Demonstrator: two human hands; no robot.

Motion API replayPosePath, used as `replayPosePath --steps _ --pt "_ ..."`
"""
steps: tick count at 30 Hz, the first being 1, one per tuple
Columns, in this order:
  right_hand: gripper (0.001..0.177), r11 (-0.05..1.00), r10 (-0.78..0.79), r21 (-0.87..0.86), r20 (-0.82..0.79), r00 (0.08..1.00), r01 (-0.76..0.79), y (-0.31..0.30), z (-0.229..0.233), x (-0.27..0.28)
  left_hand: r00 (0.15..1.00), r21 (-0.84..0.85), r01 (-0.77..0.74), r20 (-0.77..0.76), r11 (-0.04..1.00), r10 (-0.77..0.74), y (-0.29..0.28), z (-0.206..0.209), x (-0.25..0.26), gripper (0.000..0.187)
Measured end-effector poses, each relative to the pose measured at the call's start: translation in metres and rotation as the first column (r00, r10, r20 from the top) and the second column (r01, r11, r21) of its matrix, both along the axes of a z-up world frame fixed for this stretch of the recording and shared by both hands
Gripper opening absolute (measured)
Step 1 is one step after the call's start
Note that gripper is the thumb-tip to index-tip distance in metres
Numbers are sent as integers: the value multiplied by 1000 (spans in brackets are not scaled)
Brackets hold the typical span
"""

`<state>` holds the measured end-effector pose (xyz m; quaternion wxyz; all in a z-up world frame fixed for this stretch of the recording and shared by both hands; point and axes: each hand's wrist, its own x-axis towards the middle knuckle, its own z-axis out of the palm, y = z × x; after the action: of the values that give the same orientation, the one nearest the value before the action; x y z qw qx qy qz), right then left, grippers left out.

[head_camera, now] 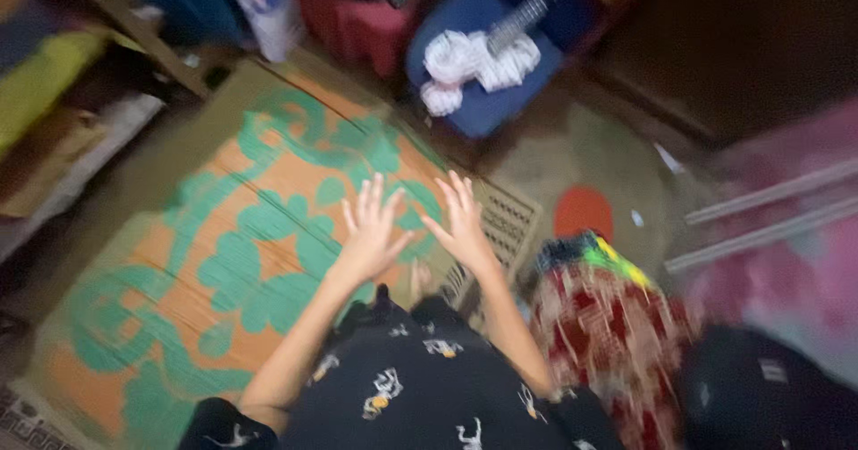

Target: The person picks up various small items from a bed, including a metal cup, a pink box, a white box, a small jar, and a yellow comb, and places them onto a nearby yellow table. The person also briefly adjusts a blue curtain and a stack of folded linens on the bed.

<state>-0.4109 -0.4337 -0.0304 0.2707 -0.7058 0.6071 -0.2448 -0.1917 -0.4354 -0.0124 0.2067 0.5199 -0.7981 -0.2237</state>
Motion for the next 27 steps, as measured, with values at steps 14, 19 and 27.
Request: replayPosePath --steps 14,19,27 --pt "74 961 257 -145 149 955 -236 -261 -29 -24 962 26 -271 -21 962 272 -175 -10 -13 83" --pt "74 961 208 -209 112 972 -182 -327 -67 -60 947 2 -319 -39 948 318 -246 -4 -6 82" --pt "94 971 -86 -218 42 995 94 -446 -122 -131 889 113 -450 -34 886 456 -290 -10 -4 83"
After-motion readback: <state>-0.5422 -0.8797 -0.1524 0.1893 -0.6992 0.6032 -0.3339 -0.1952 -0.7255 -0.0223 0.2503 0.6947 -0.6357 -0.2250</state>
